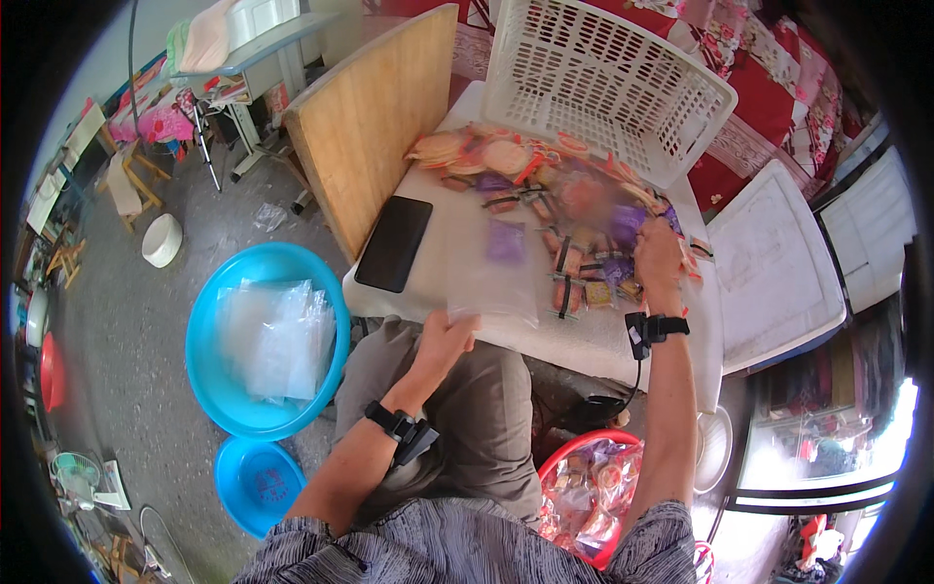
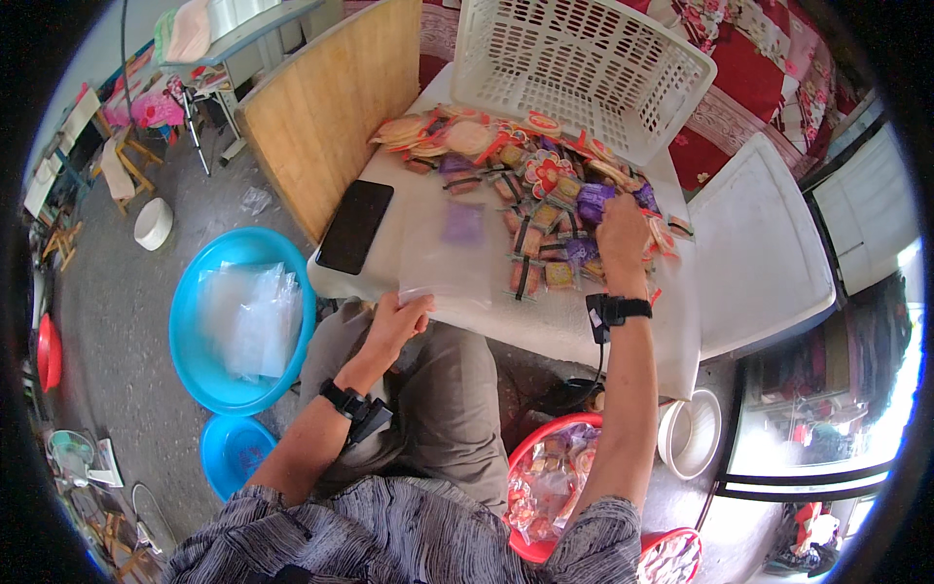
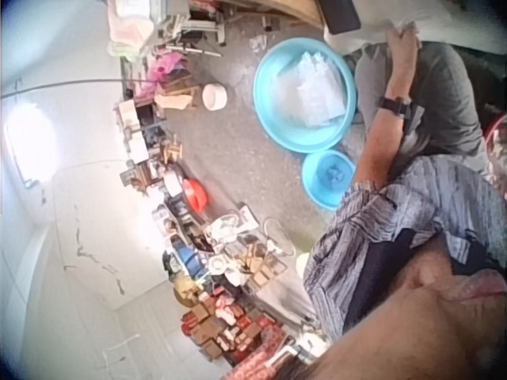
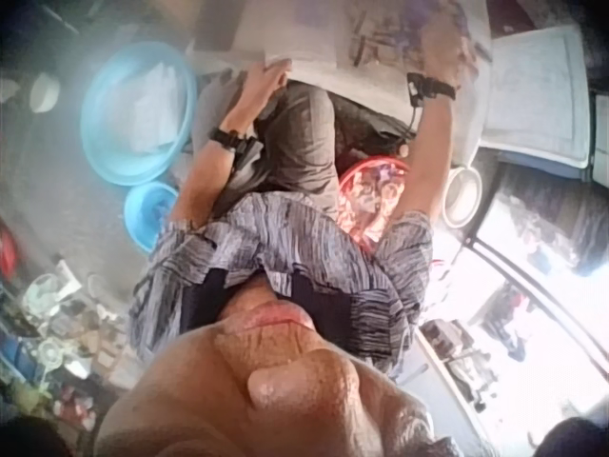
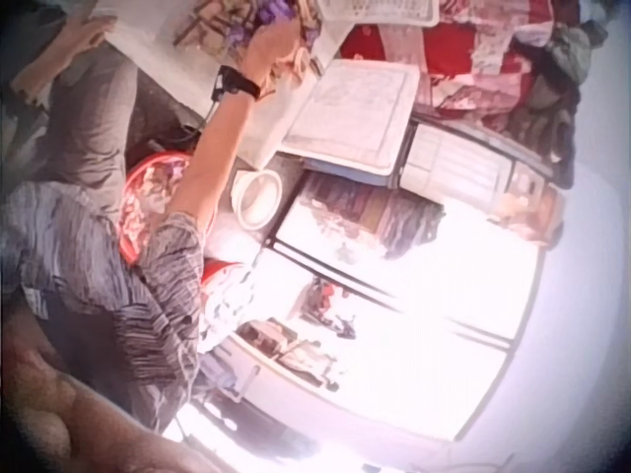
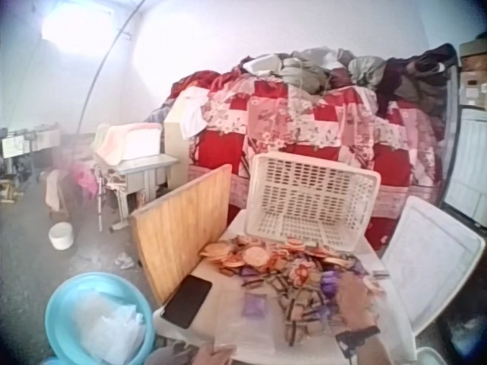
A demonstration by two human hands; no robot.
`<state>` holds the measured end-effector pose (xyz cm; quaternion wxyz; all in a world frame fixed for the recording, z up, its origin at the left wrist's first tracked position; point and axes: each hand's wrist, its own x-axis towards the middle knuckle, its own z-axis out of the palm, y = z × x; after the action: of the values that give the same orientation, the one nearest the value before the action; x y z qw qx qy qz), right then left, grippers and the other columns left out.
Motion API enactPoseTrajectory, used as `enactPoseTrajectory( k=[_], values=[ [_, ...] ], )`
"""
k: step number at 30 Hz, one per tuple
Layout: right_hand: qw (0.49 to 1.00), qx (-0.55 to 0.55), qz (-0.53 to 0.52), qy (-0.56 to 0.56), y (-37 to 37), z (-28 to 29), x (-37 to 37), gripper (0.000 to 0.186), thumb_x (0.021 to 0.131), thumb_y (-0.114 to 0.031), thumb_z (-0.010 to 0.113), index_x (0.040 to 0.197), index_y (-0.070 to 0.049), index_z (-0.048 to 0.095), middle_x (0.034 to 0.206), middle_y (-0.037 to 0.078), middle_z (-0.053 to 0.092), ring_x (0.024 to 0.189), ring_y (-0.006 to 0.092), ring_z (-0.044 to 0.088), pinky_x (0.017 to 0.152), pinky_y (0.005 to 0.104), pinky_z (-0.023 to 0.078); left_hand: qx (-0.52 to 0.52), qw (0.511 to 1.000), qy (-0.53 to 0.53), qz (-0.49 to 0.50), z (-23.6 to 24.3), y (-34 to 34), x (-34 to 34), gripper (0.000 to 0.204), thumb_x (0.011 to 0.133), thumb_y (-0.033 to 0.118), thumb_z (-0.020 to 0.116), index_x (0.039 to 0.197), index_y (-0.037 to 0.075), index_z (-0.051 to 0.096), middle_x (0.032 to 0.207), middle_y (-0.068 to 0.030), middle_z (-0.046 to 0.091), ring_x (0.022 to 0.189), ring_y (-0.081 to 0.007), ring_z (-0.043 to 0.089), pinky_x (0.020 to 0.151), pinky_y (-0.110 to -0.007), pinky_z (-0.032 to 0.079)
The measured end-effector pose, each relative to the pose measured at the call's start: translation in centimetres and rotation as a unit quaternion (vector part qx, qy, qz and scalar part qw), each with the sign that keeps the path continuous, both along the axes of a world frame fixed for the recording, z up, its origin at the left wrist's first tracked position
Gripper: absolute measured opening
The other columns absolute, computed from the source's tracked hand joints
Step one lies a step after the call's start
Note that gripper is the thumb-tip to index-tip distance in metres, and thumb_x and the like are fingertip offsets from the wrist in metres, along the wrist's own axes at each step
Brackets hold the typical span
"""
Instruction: The person takes individual pieces of candy from a pile on a table and places them into small plastic bags by hand, then sets the filled bags into a red bowl.
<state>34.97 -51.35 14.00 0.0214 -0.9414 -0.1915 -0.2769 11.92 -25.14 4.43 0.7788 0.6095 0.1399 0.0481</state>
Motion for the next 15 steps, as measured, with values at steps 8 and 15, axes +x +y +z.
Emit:
enactPoseTrajectory(
  k=[8, 15],
  values=[
    [0.844, 0.488, 0.075, 0.21, -0.1, 1.9, -8.0, 0.018, 0.079, -0.013, 0.062, 0.067, -0.004, 0.054, 0.06, 0.001, 0.051, 0.053, 0.012, 0.049, 0.047, 0.0265, 0.038, -0.017, 1.0, -0.008, -0.018, 0.4, 0.0, -0.2, 0.022, 0.084, 0.019, 0.058, 0.069, 0.004, 0.056, 0.054, 0.0017, 0.048, 0.048, -0.0053, 0.04, 0.044, -0.022, 0.028],
    [0.618, 0.639, 0.061, 0.453, 3.4, -1.3, -18.7, 0.014, 0.08, -0.016, 0.064, 0.077, -0.004, 0.056, 0.058, -0.001, 0.05, 0.044, 0.006, 0.042, 0.04, 0.0194, 0.029, -0.02, 0.998, -0.033, -0.048, 0.9, -0.1, -0.4, 0.022, 0.084, 0.021, 0.059, 0.069, 0.007, 0.054, 0.056, 0.0031, 0.047, 0.051, -0.0048, 0.04, 0.046, -0.022, 0.029]
  ],
)
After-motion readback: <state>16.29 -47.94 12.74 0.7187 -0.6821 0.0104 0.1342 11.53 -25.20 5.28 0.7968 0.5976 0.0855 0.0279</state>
